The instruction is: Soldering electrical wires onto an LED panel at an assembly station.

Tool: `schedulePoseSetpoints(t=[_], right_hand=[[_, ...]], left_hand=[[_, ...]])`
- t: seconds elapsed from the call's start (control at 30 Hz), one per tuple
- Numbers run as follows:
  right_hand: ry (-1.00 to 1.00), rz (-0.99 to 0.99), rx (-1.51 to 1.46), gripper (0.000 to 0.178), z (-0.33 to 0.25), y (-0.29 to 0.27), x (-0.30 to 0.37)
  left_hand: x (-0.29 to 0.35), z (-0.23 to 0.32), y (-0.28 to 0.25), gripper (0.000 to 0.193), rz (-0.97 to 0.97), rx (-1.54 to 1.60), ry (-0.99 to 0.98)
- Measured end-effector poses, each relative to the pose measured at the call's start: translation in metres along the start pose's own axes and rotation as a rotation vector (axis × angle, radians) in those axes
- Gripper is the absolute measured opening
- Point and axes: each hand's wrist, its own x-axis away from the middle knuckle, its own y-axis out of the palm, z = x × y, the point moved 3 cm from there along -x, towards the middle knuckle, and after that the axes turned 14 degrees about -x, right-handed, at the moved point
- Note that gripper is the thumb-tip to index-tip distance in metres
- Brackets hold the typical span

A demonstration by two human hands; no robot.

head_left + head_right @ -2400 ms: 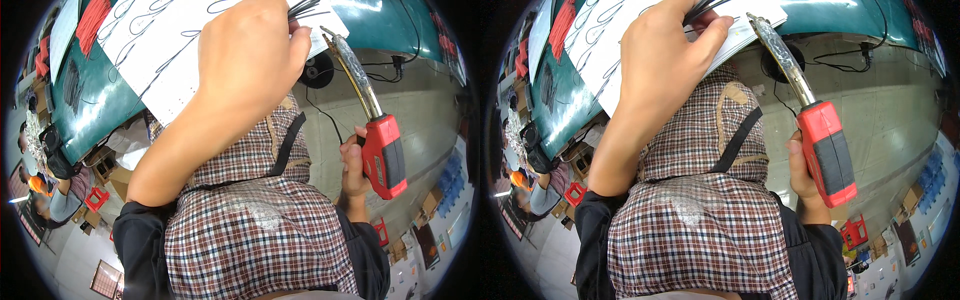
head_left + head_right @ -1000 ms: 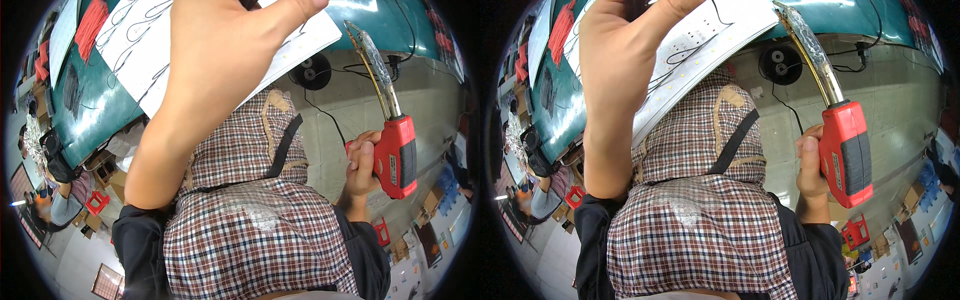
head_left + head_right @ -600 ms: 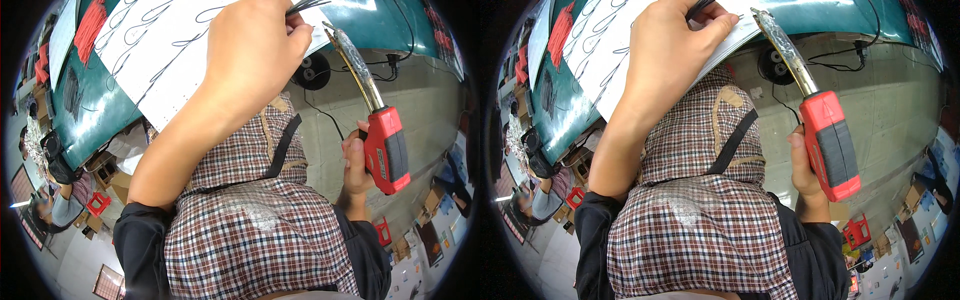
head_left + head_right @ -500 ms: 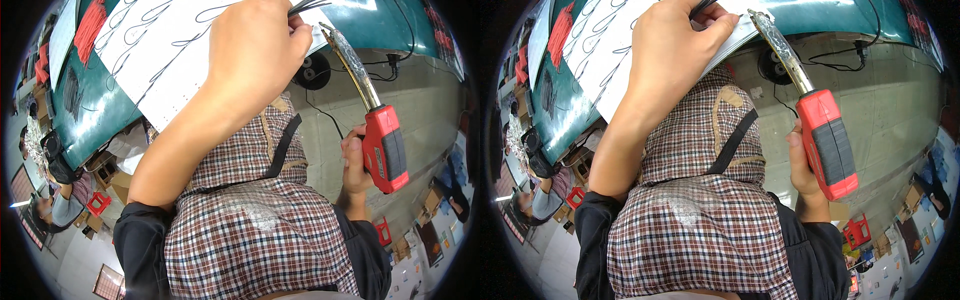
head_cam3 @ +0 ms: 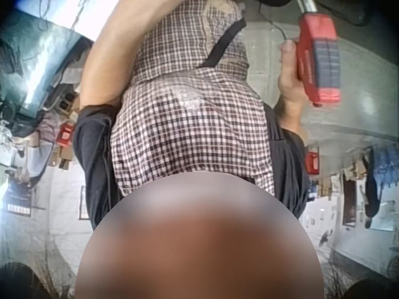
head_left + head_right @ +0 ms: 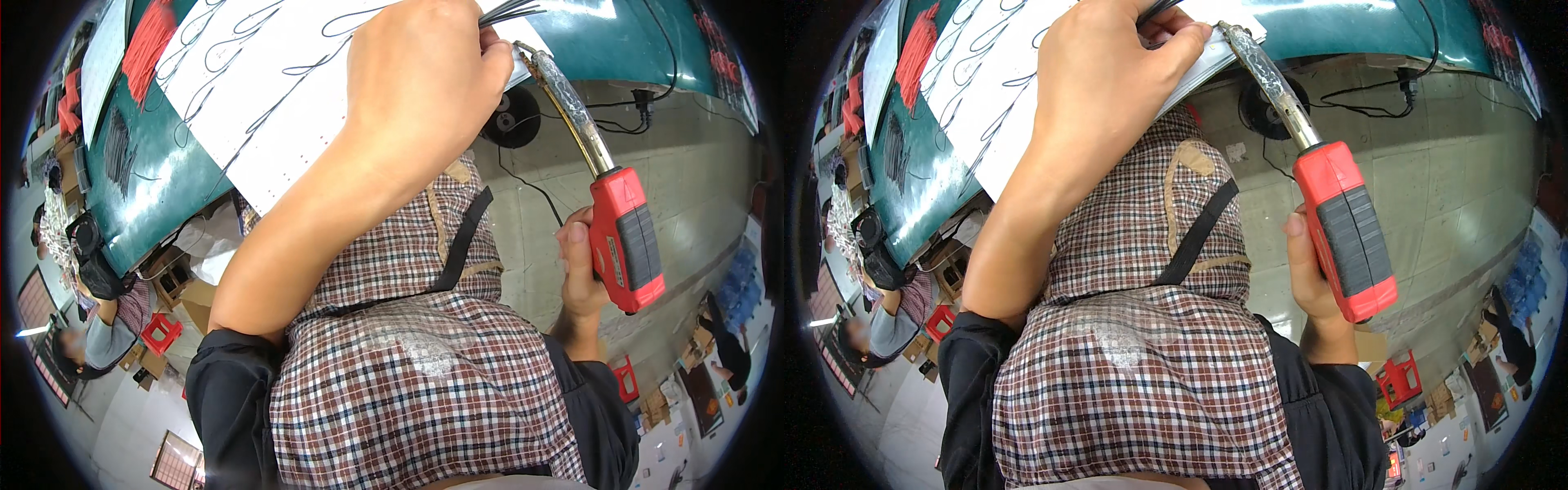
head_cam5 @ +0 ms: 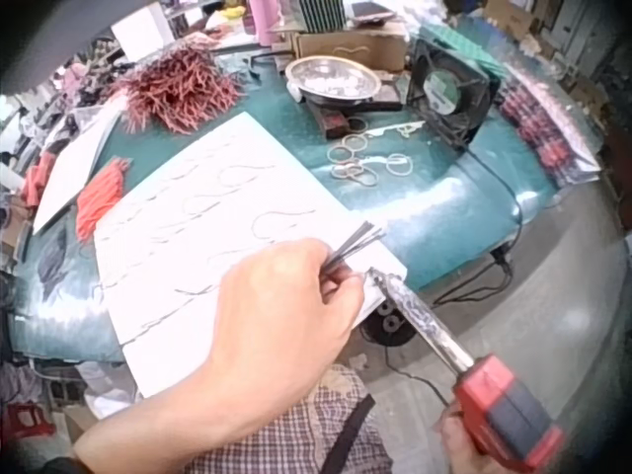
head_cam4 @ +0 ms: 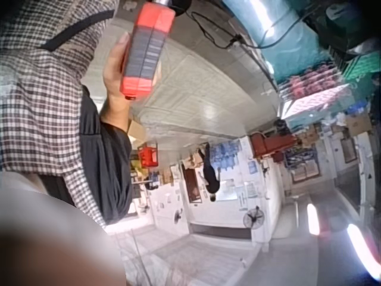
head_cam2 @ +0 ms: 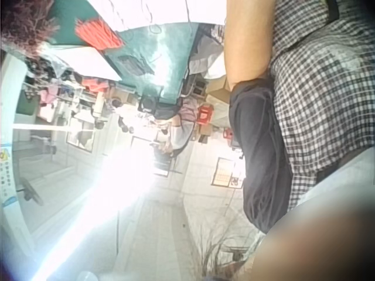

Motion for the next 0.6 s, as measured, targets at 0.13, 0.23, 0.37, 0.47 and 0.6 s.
schedulePoseSetpoints(t=[0.13, 0.23, 0.37, 0.47, 0.6], right_hand=[[-0.081, -0.037, 0.063, 0.011, -0.003, -0.006, -0.001], [-0.075, 0.002, 0.01, 0.01, 0.0, -0.007, 0.001], [-0.054, 0.068, -0.135, 0.011, 0.001, -0.009, -0.001], [-0.072, 0.085, -0.176, 0.012, 0.002, -0.005, -0.002], [-0.109, 0.17, -0.243, 0.015, 0.003, 0.0, 0.001]], left_hand=[[0.0, 0.001, 0.002, 0.024, 0.044, -0.015, 0.04], [-0.001, 0.0, 0.003, 0.024, 0.015, -0.018, 0.021], [-0.003, 0.0, 0.005, 0.022, 0.02, 0.006, 0.054], [-0.004, -0.006, 0.015, 0.018, 0.005, -0.044, 0.068], [0.005, -0.011, 0.02, 0.022, 0.175, -0.109, 0.118]])
